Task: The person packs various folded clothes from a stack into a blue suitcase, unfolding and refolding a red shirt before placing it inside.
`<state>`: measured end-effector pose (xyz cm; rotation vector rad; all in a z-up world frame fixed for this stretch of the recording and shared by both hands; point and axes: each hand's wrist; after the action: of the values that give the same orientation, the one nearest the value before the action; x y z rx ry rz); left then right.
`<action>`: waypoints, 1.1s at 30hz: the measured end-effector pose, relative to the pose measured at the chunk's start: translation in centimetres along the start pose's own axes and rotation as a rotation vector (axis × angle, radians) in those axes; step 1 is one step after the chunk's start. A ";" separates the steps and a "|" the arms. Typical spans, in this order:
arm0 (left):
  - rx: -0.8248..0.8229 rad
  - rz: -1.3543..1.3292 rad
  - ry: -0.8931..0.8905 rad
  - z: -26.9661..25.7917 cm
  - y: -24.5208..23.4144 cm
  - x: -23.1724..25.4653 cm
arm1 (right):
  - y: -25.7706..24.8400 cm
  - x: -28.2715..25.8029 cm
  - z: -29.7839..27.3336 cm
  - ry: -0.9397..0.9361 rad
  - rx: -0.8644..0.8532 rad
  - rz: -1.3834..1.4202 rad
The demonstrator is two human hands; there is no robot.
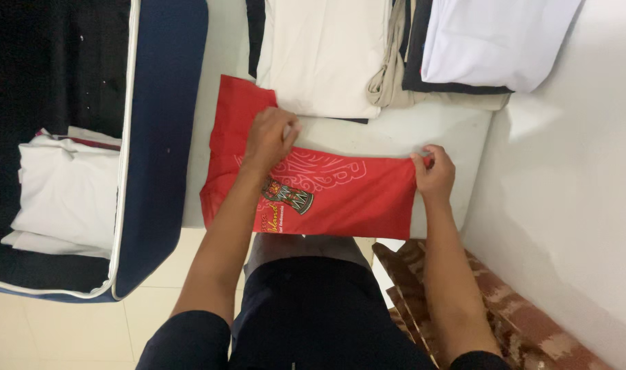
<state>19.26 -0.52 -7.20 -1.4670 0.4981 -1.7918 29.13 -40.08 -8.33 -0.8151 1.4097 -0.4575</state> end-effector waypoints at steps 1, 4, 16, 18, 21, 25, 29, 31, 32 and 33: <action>0.131 0.015 -0.069 -0.5 -0.1 -0.1 | 0.7 -0.6 -0.4 -0.089 0.103 -0.115; 0.330 0.085 -0.231 -3.4 -0.1 -0.6 | 2.9 -2.7 -2.6 -0.264 0.245 -0.280; -0.377 0.463 -0.305 -5.1 -1.2 -4.5 | 7.4 -2.8 -6.7 -0.332 -0.258 -0.375; -0.376 0.458 -0.279 -5.0 -1.4 -4.7 | 6.8 -2.2 -6.2 -0.333 -0.237 -0.393; -0.378 0.489 -0.237 -5.4 -1.7 -5.0 | 6.7 -1.9 -6.3 -0.304 -0.192 -0.341; -0.387 0.481 -0.262 -6.5 -2.7 -5.9 | 5.7 -0.9 -6.2 -0.147 -0.185 -0.417; -0.222 0.512 -0.344 -9.8 -2.5 -5.0 | 5.1 -1.0 -6.6 -0.104 -0.137 -0.449; -0.195 0.451 -0.334 -12.6 -1.5 -3.2 | 6.1 -2.2 -7.6 -0.151 -0.112 -0.418; -0.227 0.374 -0.315 -14.1 0.2 -1.4 | 7.2 -3.2 -8.8 -0.205 -0.110 -0.392; -0.340 0.396 -0.245 -15.2 2.0 0.2 | 9.1 -4.4 -10.0 -0.275 -0.245 -0.411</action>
<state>5.38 -4.39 -12.48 -1.6494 0.9267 -1.2413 17.14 -33.22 -11.63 -1.3267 1.0538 -0.4681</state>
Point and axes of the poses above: each hand's wrist, its own z-axis towards the middle knuckle, its own y-axis out of the palm, x = y × z, and after that the axes turned 3 degrees about z, right-handed
